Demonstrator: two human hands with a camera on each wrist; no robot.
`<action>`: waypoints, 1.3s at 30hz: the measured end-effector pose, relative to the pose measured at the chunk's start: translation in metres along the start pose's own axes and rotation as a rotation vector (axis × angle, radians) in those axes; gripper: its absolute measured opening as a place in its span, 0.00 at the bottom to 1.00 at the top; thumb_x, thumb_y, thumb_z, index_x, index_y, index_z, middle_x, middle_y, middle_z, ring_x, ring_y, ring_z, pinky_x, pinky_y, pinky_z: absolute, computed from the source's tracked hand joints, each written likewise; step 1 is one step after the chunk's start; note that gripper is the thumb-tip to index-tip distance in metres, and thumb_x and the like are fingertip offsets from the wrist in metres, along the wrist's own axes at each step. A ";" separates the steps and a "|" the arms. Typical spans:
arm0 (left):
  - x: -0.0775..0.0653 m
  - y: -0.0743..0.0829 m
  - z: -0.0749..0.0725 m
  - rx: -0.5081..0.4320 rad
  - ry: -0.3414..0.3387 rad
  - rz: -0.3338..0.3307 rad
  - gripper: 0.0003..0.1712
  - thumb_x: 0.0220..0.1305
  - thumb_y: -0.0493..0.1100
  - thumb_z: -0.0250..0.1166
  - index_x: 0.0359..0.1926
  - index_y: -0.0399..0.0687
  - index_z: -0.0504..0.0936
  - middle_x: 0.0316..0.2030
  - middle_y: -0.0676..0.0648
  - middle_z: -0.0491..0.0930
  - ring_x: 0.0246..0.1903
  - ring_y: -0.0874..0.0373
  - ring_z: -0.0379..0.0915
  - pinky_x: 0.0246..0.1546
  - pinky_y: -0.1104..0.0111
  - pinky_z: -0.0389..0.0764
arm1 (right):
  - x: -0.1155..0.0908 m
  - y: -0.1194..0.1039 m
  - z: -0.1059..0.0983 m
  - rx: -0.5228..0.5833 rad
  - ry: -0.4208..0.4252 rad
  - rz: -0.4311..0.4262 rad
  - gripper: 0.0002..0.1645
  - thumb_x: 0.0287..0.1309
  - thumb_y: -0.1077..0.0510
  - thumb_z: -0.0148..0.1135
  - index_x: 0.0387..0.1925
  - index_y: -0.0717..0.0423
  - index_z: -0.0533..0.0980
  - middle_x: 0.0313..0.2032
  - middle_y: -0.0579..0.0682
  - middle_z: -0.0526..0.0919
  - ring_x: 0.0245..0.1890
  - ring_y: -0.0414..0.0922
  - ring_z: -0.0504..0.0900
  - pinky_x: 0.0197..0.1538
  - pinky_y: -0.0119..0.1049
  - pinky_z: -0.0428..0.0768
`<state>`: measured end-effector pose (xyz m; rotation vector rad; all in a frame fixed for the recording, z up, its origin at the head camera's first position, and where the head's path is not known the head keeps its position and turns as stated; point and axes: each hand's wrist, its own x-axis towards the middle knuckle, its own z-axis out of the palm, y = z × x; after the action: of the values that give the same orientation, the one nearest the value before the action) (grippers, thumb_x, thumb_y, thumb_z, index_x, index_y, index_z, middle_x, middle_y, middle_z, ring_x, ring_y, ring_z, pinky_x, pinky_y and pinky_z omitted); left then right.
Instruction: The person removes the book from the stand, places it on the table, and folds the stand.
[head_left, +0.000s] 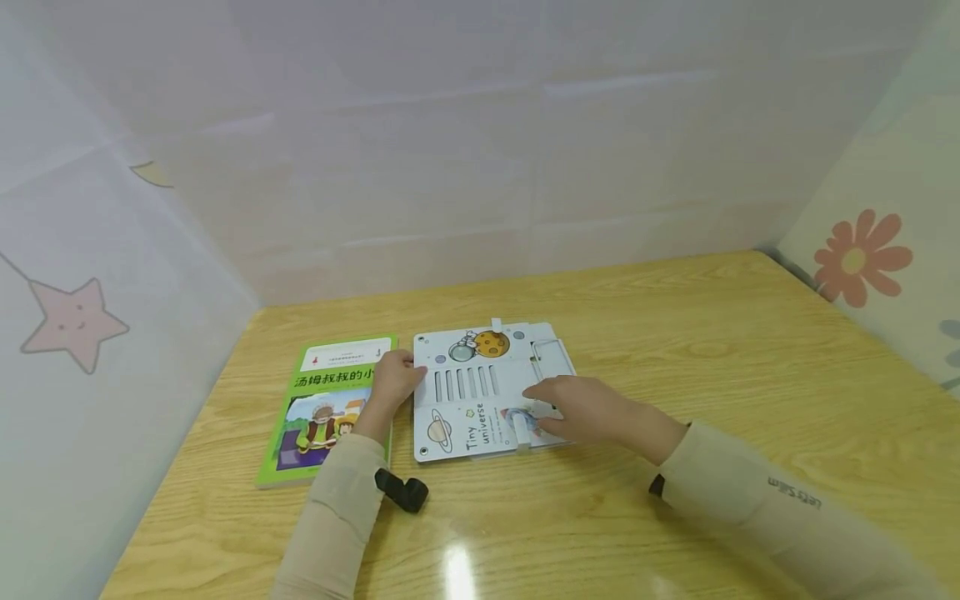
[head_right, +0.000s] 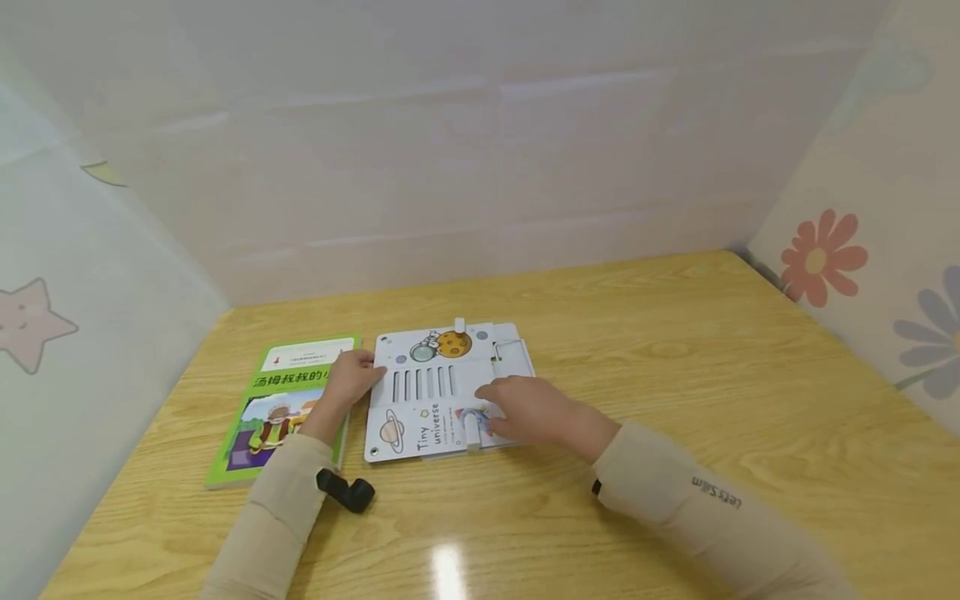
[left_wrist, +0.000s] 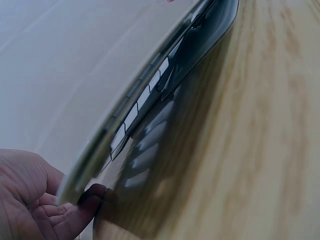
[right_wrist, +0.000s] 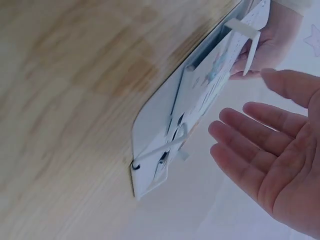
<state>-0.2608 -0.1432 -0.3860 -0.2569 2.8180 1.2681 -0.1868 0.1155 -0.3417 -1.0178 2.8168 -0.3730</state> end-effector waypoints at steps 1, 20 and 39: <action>0.000 0.000 0.000 0.000 0.001 -0.001 0.18 0.53 0.37 0.59 0.45 0.31 0.73 0.35 0.39 0.76 0.35 0.51 0.71 0.35 0.65 0.73 | 0.000 -0.002 0.000 0.032 -0.013 0.001 0.23 0.51 0.54 0.58 0.48 0.61 0.72 0.46 0.52 0.75 0.48 0.46 0.71 0.49 0.40 0.69; 0.002 -0.002 0.002 0.001 0.011 -0.001 0.17 0.53 0.38 0.59 0.43 0.32 0.74 0.35 0.40 0.76 0.34 0.52 0.71 0.34 0.66 0.73 | 0.004 -0.015 0.018 -0.007 0.034 -0.107 0.26 0.45 0.54 0.64 0.47 0.62 0.73 0.32 0.45 0.78 0.22 0.36 0.65 0.25 0.28 0.65; -0.001 -0.001 0.001 -0.002 0.010 -0.004 0.19 0.53 0.38 0.60 0.45 0.31 0.73 0.36 0.39 0.76 0.34 0.52 0.72 0.33 0.66 0.74 | 0.006 -0.015 0.017 -0.038 0.024 -0.091 0.27 0.42 0.51 0.65 0.46 0.59 0.75 0.30 0.46 0.80 0.17 0.35 0.63 0.19 0.27 0.61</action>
<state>-0.2602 -0.1430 -0.3871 -0.2689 2.8227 1.2730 -0.1790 0.0977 -0.3541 -1.1595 2.8156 -0.3447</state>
